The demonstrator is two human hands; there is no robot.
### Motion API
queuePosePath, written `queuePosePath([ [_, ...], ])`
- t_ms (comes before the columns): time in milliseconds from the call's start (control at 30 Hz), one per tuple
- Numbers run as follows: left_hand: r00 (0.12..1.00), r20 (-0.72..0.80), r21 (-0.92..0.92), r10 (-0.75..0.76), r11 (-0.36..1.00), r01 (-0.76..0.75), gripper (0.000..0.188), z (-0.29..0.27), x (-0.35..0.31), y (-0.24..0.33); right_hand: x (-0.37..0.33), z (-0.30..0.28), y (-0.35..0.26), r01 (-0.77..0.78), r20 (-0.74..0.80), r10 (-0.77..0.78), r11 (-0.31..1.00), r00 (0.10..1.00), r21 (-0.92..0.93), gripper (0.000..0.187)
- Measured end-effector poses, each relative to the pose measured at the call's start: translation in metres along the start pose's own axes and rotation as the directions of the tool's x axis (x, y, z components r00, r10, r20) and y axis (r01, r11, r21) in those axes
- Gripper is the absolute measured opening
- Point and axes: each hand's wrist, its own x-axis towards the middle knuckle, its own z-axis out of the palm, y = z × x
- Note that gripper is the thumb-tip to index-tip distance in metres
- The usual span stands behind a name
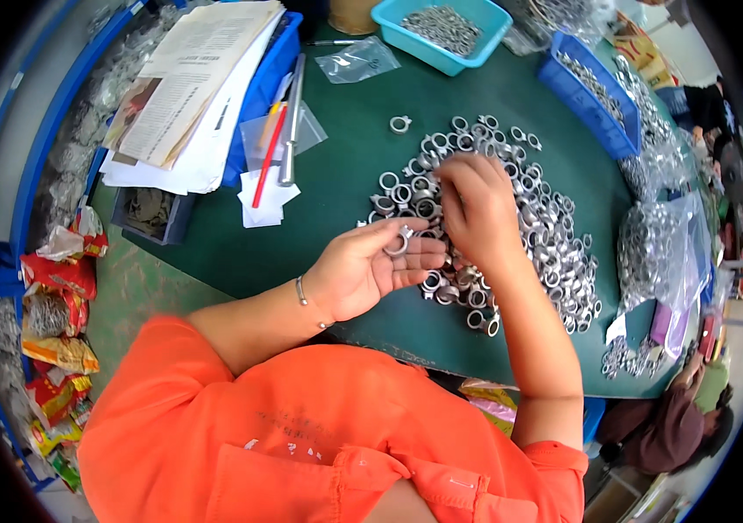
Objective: The person picks up metal rings from a pile on a green table, rotates them by hand, and places them into a pink bag.
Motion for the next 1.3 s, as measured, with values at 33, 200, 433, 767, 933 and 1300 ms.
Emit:
queuePosePath([
  [33, 0.999, -0.020, -0.056, 0.044, 0.997, -0.045, 0.043, 0.004, -0.005, 0.006, 0.015, 0.015, 0.008, -0.012, 0.091, 0.017, 0.998, 0.996, -0.058, 0.010],
  [200, 0.986, 0.023, -0.268, 0.165, 0.951, -0.152, 0.063, 0.001, -0.021, 0.027, 0.054, 0.083, 0.032, -0.116, 0.316, 0.237, 0.926, 0.919, -0.358, 0.014],
  [433, 0.987, 0.069, -0.339, 0.142, 0.934, -0.111, 0.049, -0.005, -0.022, 0.028, 0.031, 0.023, 0.011, -0.083, 0.234, 0.100, 0.993, 0.967, -0.079, 0.010],
  [767, 0.986, 0.147, -0.112, -0.085, 0.989, 0.102, 0.033, 0.010, 0.010, -0.009, -0.104, -0.058, -0.028, -0.387, -0.044, 0.387, 0.897, 0.921, -0.214, 0.013],
  [933, 0.990, 0.106, -0.018, -0.097, 0.995, 0.100, 0.031, 0.025, 0.022, -0.038, -0.116, -0.039, -0.064, -0.572, -0.010, 0.662, 0.655, 0.749, 0.495, 0.015],
  [1300, 0.997, 0.069, 0.606, 0.023, 0.794, -0.060, 0.014, 0.028, 0.018, -0.046, -0.120, -0.044, -0.060, -0.449, -0.077, 0.514, 0.805, 0.854, 0.389, 0.011],
])
